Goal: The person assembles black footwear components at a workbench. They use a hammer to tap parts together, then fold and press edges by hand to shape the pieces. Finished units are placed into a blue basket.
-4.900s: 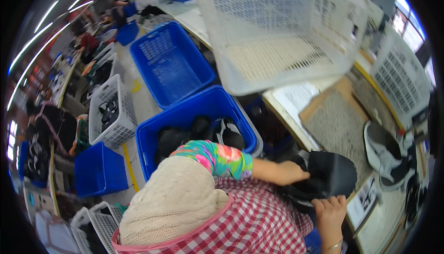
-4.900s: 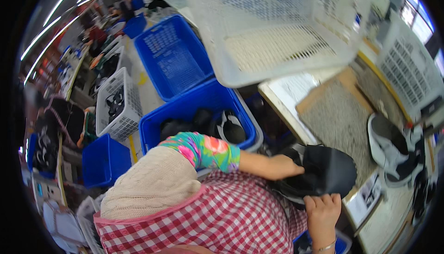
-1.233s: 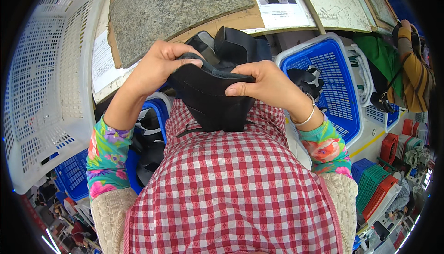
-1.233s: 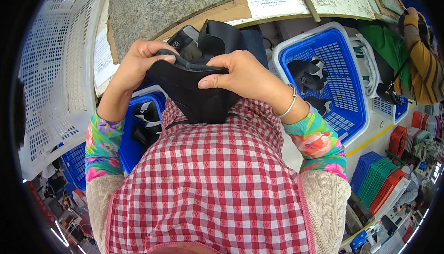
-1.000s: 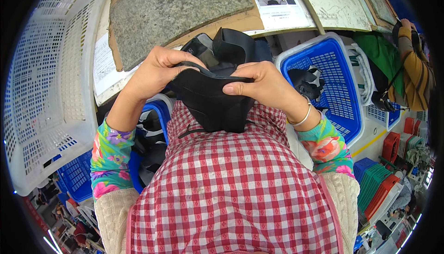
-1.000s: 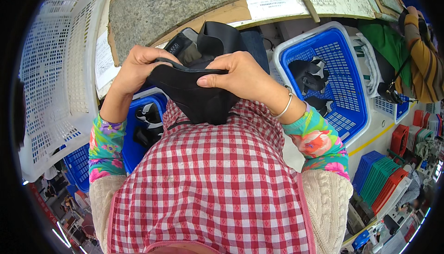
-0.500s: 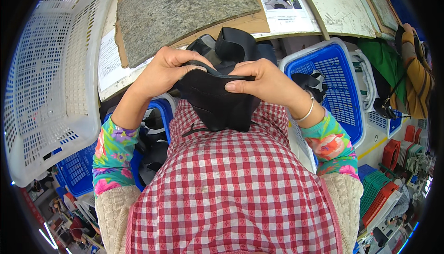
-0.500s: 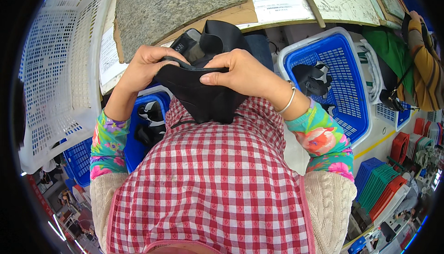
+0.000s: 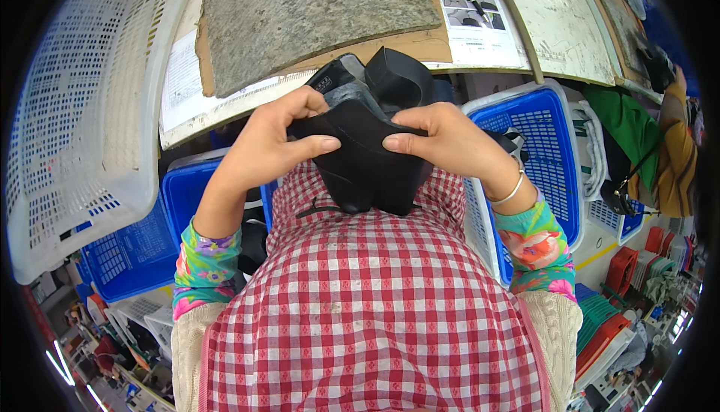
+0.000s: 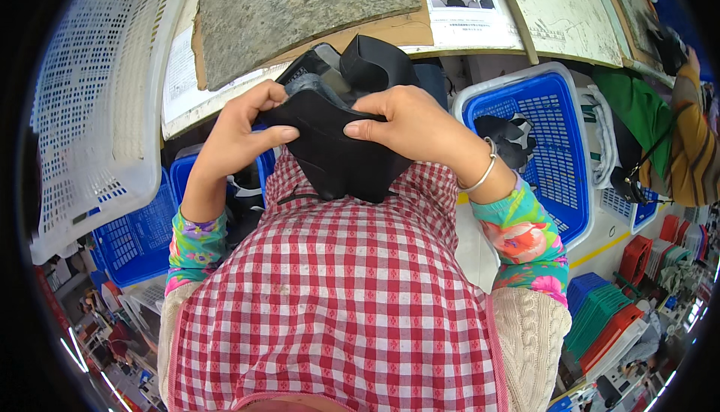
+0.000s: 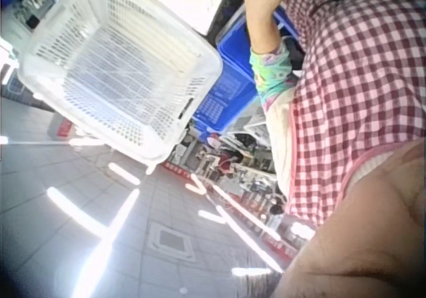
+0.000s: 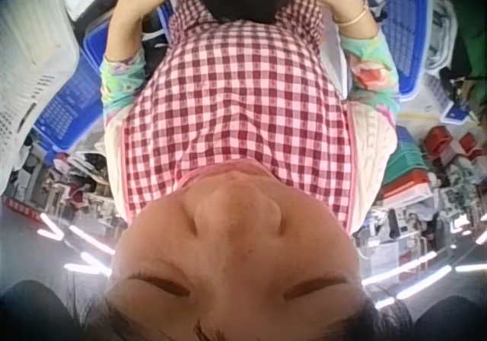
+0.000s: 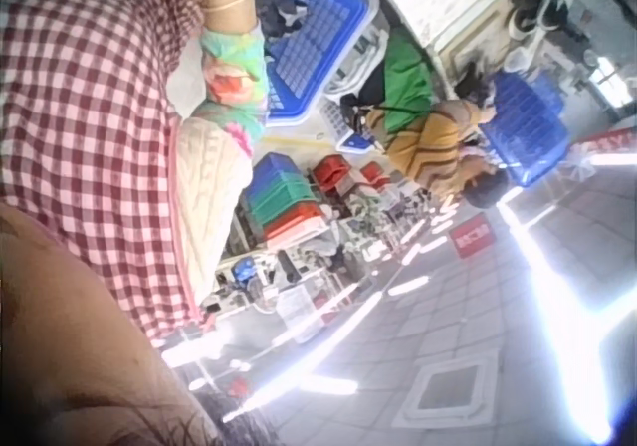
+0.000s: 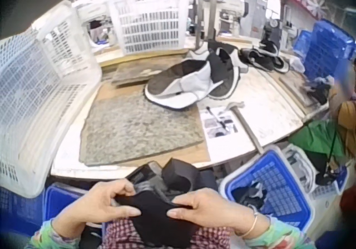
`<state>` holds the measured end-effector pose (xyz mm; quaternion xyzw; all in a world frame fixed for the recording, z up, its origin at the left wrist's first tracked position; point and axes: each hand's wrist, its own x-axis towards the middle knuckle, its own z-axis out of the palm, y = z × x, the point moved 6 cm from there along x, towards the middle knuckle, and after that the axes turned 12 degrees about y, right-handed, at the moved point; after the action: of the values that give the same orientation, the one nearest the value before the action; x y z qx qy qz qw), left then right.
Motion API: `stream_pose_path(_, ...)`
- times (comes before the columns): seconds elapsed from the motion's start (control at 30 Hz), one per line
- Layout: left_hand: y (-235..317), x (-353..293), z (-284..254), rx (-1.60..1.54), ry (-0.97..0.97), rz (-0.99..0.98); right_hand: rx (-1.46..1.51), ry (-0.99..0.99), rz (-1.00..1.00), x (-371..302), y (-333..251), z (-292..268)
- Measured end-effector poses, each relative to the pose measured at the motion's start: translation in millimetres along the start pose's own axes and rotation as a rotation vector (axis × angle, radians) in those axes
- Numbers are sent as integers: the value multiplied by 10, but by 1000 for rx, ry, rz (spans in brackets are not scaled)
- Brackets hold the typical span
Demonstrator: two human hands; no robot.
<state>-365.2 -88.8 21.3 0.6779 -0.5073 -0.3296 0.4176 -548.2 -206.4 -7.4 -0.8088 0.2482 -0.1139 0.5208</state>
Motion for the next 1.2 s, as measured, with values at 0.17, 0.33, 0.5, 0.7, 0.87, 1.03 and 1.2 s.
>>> stream_pose_path(0.17, 20, -68, -1, 7, 90, 68, -145, 122, -266, 80, -313, 69)
stream_pose_path(0.33, -19, -63, -20, -1, 105, 13, -258, 149, -201, 133, -391, 193)
stream_pose_path(0.5, -63, -81, -4, -52, 119, -45, -304, 121, -265, 140, -415, 190)
stream_pose_path(0.7, -107, -77, 6, -65, 136, -55, -266, 62, -305, 178, -434, 197)
stream_pose_path(0.87, -153, -72, 17, -66, 143, -96, -258, 15, -312, 198, -433, 204)
stream_pose_path(1.03, -129, -47, 43, -116, 108, -69, -271, 10, -296, 201, -387, 207)
stream_pose_path(1.2, -38, 16, 70, -168, -4, -76, -267, 28, -298, 194, -360, 226)
